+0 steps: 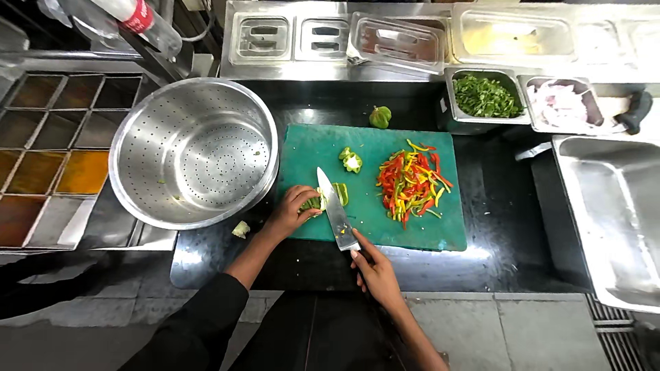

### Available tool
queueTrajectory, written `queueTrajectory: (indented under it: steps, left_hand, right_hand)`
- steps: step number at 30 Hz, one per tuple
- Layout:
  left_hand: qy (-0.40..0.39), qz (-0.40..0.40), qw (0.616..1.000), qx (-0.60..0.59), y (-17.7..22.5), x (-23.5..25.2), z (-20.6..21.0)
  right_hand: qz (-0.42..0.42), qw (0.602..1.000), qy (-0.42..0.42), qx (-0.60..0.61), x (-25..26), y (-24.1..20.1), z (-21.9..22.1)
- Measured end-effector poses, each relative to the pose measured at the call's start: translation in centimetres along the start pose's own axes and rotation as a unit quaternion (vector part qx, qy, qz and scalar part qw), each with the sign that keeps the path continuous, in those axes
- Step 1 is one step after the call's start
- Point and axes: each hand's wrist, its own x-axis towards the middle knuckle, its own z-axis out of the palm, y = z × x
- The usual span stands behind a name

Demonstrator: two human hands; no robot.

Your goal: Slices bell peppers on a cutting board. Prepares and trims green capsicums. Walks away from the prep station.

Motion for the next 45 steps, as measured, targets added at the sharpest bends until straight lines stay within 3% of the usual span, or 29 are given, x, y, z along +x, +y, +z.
queueTrajectory:
  steps: [16,24,34,45]
  left_hand:
    - [0.008,-0.019,1.0,-0.011,-0.1,0.2,-0.2]
    - [-0.014,-0.031,0.999,-0.016,0.0,0.3,-0.5]
    - [-0.008,-0.057,0.998,-0.022,0.4,0.2,-0.4]
    - [0.014,-0.05,0.998,-0.027,0.3,0.0,-0.2]
  right_hand:
    - [0.003,0.999,0.014,-0.03,-0.8,0.0,1.3]
    - [0.018,0.997,0.03,0.064,-0.7,0.2,0.6]
    - [0.01,0.999,-0.037,0.035,-1.0,0.8,-0.6]
    - [0.012,1.0,0.012,0.016,-1.3,0.3,0.0]
